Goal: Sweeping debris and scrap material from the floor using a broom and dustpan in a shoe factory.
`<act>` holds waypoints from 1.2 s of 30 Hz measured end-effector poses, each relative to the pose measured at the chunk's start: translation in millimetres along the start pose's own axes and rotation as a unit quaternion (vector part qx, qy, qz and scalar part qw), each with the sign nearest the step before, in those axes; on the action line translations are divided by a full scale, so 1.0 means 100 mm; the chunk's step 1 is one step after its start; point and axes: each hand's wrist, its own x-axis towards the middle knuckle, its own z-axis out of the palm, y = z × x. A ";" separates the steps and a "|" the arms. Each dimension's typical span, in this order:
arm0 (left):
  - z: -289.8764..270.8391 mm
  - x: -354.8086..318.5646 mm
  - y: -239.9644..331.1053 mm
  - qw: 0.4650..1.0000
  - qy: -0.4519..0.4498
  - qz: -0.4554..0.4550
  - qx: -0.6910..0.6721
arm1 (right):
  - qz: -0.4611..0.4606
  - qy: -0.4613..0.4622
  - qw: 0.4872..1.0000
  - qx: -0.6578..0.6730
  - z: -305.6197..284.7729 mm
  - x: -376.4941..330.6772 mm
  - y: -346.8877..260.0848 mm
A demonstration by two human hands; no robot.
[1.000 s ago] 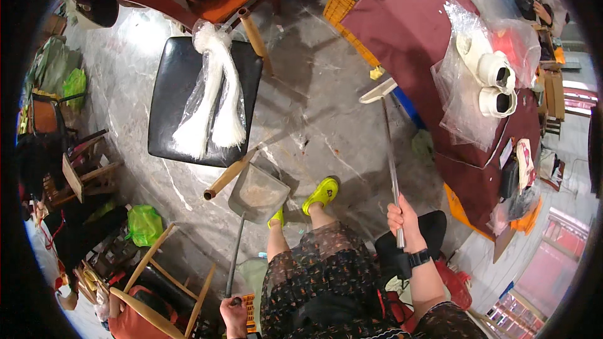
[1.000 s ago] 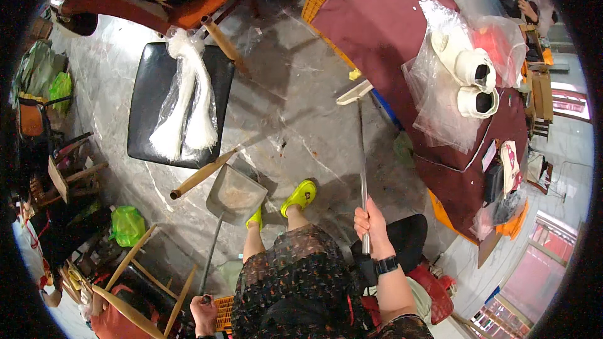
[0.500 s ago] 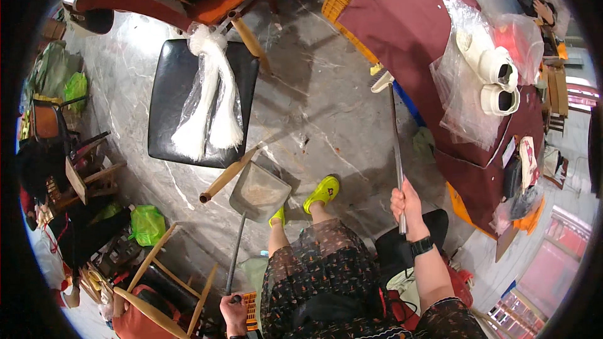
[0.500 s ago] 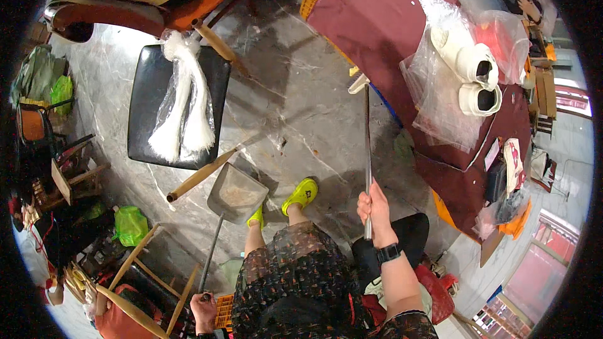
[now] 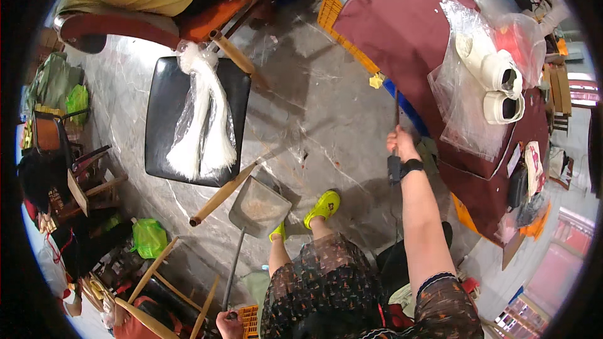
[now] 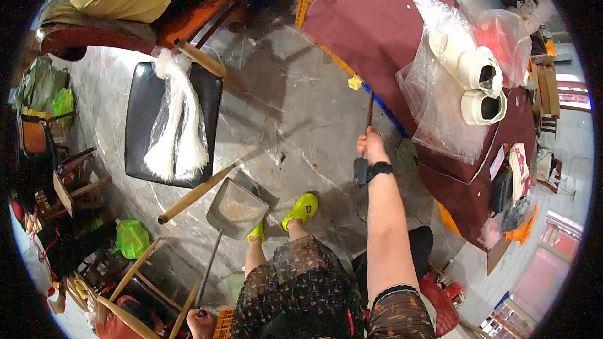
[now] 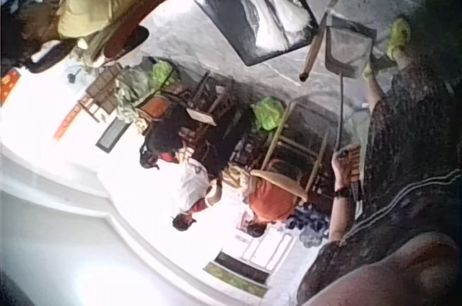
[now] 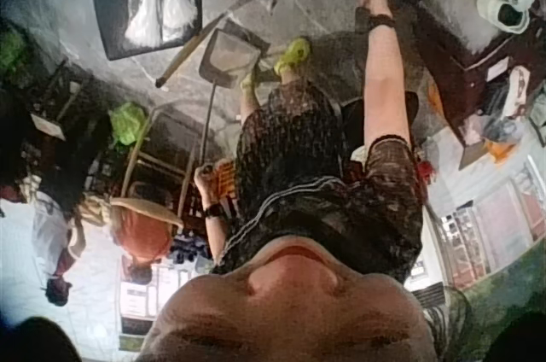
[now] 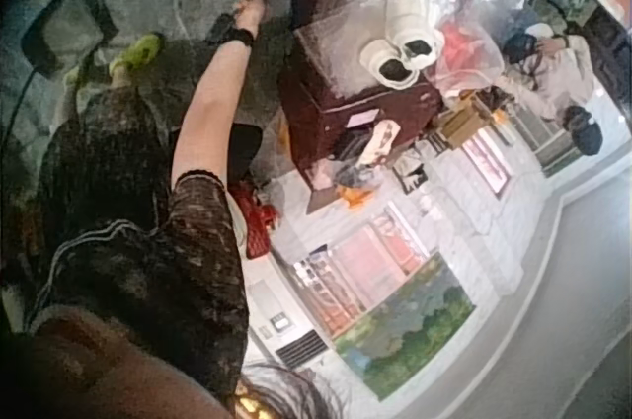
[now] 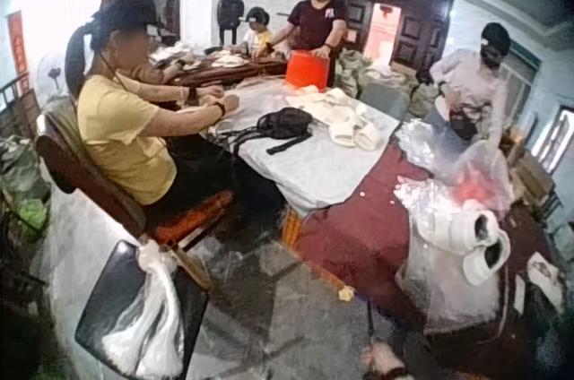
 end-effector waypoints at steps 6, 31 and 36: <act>-0.32 0.08 -0.41 0.999 0.020 -0.046 0.000 | 0.126 -0.030 0.991 0.017 0.28 -0.94 1.28; -0.13 0.40 -0.99 0.883 0.206 -0.229 -0.354 | -0.328 -0.124 0.725 -0.592 3.14 0.05 -0.02; 0.27 0.31 -0.62 0.844 0.264 -0.240 -0.400 | -0.213 -0.072 0.648 -0.728 3.32 0.14 0.13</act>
